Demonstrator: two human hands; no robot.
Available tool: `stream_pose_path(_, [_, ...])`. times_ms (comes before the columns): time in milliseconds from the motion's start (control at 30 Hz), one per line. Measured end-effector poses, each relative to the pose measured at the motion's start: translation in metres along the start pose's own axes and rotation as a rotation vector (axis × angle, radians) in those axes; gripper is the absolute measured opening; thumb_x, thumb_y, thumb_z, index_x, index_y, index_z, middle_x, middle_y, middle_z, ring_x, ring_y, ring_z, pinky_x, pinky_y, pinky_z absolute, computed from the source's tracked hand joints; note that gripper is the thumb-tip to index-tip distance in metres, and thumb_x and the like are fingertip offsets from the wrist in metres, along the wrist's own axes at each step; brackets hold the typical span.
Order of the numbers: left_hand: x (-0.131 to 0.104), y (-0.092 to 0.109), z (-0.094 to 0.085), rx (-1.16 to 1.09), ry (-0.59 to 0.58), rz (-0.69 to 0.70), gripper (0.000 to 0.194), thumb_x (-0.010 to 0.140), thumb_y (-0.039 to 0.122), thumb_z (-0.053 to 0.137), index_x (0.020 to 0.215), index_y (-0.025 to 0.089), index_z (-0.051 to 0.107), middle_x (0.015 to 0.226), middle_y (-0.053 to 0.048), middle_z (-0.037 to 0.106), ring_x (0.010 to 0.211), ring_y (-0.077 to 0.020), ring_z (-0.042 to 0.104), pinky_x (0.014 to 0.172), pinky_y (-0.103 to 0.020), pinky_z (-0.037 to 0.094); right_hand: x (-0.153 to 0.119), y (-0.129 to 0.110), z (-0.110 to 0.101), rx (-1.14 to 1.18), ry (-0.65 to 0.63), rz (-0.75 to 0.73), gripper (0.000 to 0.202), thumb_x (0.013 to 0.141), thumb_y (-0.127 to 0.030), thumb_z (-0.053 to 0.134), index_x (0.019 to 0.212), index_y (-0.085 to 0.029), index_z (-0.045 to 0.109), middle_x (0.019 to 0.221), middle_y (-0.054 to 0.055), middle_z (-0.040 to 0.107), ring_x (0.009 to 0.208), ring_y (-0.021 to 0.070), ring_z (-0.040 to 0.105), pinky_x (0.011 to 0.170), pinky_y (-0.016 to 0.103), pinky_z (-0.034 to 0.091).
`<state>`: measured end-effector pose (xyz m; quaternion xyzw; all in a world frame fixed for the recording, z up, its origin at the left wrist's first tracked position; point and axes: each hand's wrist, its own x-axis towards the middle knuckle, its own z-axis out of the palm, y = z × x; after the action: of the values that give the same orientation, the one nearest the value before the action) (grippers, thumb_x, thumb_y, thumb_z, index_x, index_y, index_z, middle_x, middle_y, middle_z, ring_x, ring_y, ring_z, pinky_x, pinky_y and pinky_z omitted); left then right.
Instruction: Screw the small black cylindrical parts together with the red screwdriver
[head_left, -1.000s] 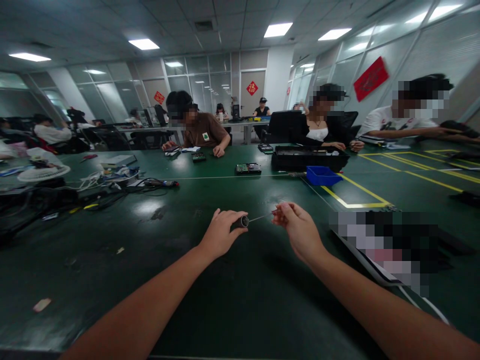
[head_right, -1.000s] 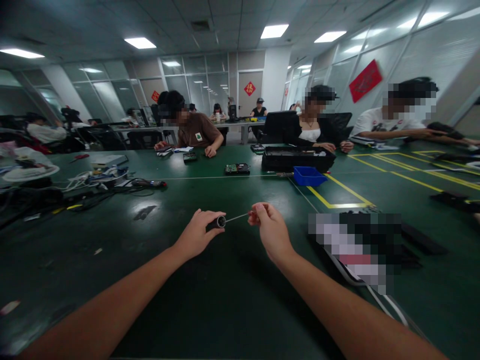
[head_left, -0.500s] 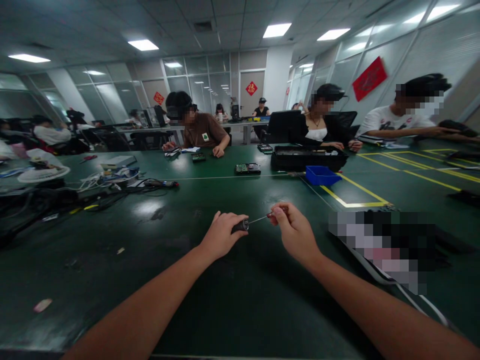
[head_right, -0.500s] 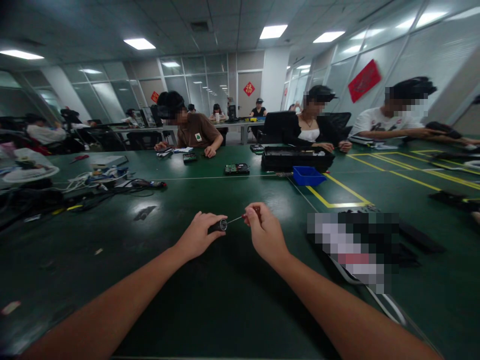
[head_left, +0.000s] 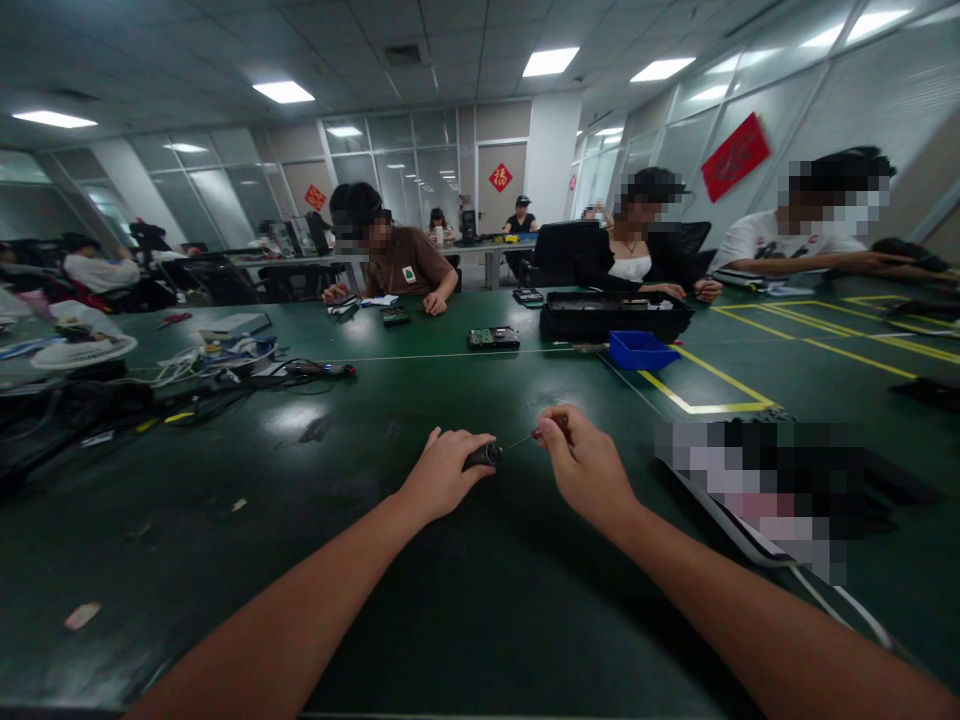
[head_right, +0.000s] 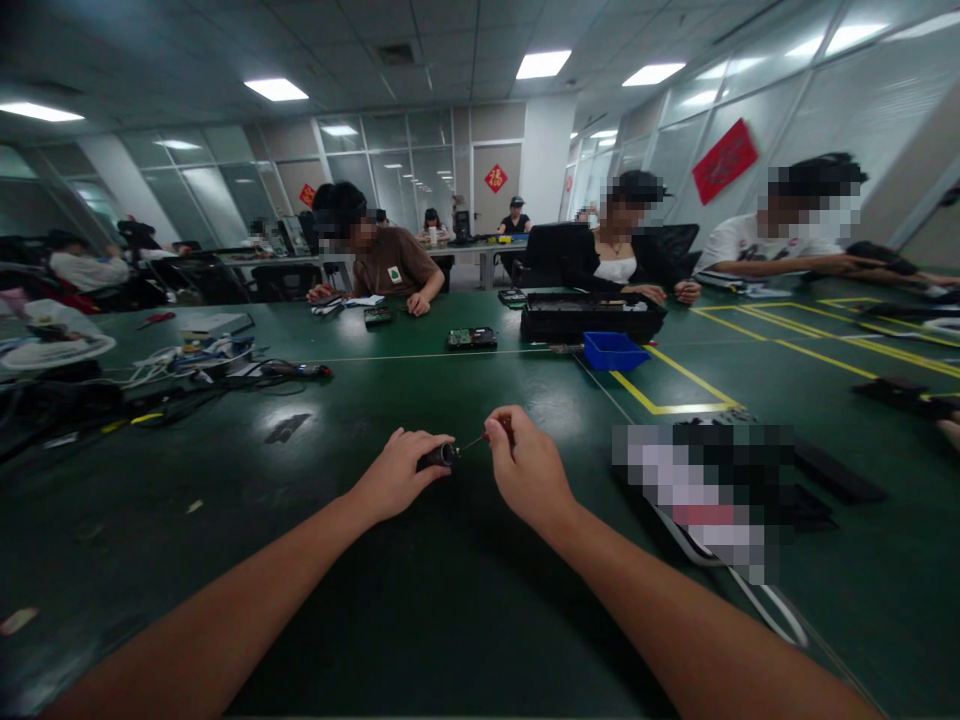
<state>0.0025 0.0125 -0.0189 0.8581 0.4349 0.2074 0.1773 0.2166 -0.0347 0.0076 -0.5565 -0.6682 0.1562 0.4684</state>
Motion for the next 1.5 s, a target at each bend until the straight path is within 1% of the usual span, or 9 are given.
stream_pose_path(200, [0.0, 0.001, -0.004, -0.117, 0.049, -0.037, 0.036, 0.091, 0.03, 0.064, 0.127, 0.023, 0.062, 0.117, -0.007, 0.065, 0.11, -0.0244, 0.059, 0.1, -0.042, 0.045, 0.001, 0.0, -0.003, -0.04, 0.004, 0.039, 0.024, 0.099, -0.039, 0.042, 0.096, -0.022, 0.058, 0.079, 0.005, 0.069, 0.074, 0.0228, 0.067, 0.063, 0.034, 0.045])
stream_pose_path(467, [0.003, -0.001, -0.007, -0.349, 0.171, -0.15, 0.036, 0.091, 0.024, 0.061, 0.127, 0.022, 0.057, 0.119, -0.006, 0.065, 0.11, -0.0218, 0.061, 0.099, -0.038, 0.047, 0.002, 0.003, -0.003, -0.005, 0.052, 0.01, 0.026, 0.1, -0.042, 0.043, 0.098, -0.022, 0.059, 0.082, 0.005, 0.07, 0.076, 0.0227, 0.067, 0.067, 0.034, 0.046])
stream_pose_path(600, [0.003, 0.0, -0.011, -0.478, 0.141, -0.2, 0.037, 0.096, 0.031, 0.049, 0.132, 0.022, 0.049, 0.116, -0.007, 0.063, 0.1, -0.0197, 0.061, 0.087, -0.035, 0.05, 0.002, 0.004, -0.004, 0.02, 0.07, 0.005, 0.027, 0.1, -0.043, 0.044, 0.1, -0.022, 0.06, 0.083, 0.006, 0.071, 0.076, 0.0225, 0.068, 0.067, 0.034, 0.047])
stream_pose_path(733, [0.003, 0.012, -0.019, -0.406, 0.124, -0.217, 0.032, 0.092, 0.046, 0.057, 0.11, 0.02, 0.057, 0.097, -0.004, 0.063, 0.084, -0.0185, 0.059, 0.074, -0.031, 0.048, 0.002, 0.002, -0.005, 0.023, 0.077, 0.006, 0.026, 0.1, -0.042, 0.044, 0.1, -0.022, 0.061, 0.084, 0.006, 0.071, 0.077, 0.0224, 0.068, 0.067, 0.034, 0.048])
stream_pose_path(867, [0.005, 0.027, -0.023, -0.26, 0.04, -0.14, 0.027, 0.091, 0.045, 0.057, 0.095, 0.02, 0.063, 0.091, -0.003, 0.066, 0.082, -0.0196, 0.06, 0.073, -0.032, 0.047, 0.003, 0.0, -0.006, 0.025, 0.09, 0.003, 0.023, 0.1, -0.04, 0.044, 0.099, -0.022, 0.059, 0.083, 0.005, 0.071, 0.078, 0.0223, 0.068, 0.068, 0.034, 0.047])
stream_pose_path(1067, [0.013, 0.03, -0.008, 0.09, -0.193, 0.002, 0.027, 0.092, 0.038, 0.057, 0.112, 0.026, 0.07, 0.109, -0.007, 0.069, 0.099, -0.0278, 0.064, 0.084, -0.04, 0.049, 0.003, 0.001, -0.005, 0.034, 0.091, -0.001, 0.022, 0.1, -0.04, 0.044, 0.098, -0.023, 0.058, 0.085, 0.005, 0.072, 0.079, 0.0226, 0.069, 0.067, 0.033, 0.047])
stream_pose_path(1233, [0.021, 0.027, 0.005, 0.253, -0.232, 0.06, 0.03, 0.091, 0.037, 0.058, 0.116, 0.024, 0.071, 0.108, -0.01, 0.068, 0.098, -0.0314, 0.065, 0.079, -0.04, 0.05, 0.002, 0.0, -0.005, 0.041, 0.086, 0.001, 0.022, 0.101, -0.039, 0.043, 0.098, -0.023, 0.058, 0.084, 0.005, 0.071, 0.079, 0.0218, 0.069, 0.068, 0.033, 0.047])
stream_pose_path(1333, [0.025, 0.024, 0.002, 0.208, -0.229, 0.063, 0.027, 0.092, 0.037, 0.056, 0.11, 0.025, 0.073, 0.106, -0.009, 0.07, 0.096, -0.0295, 0.066, 0.078, -0.038, 0.049, 0.002, 0.0, -0.005, 0.04, 0.078, 0.004, 0.023, 0.101, -0.039, 0.043, 0.098, -0.022, 0.059, 0.082, 0.004, 0.071, 0.078, 0.0214, 0.069, 0.067, 0.032, 0.047])
stream_pose_path(1500, [0.027, 0.008, -0.021, -0.102, -0.214, -0.027, 0.026, 0.091, 0.041, 0.059, 0.105, 0.025, 0.074, 0.105, -0.003, 0.073, 0.093, -0.0225, 0.066, 0.08, -0.033, 0.046, 0.003, 0.0, -0.004, 0.039, 0.071, -0.007, 0.024, 0.1, -0.038, 0.043, 0.097, -0.021, 0.059, 0.08, 0.004, 0.07, 0.076, 0.021, 0.068, 0.068, 0.032, 0.047])
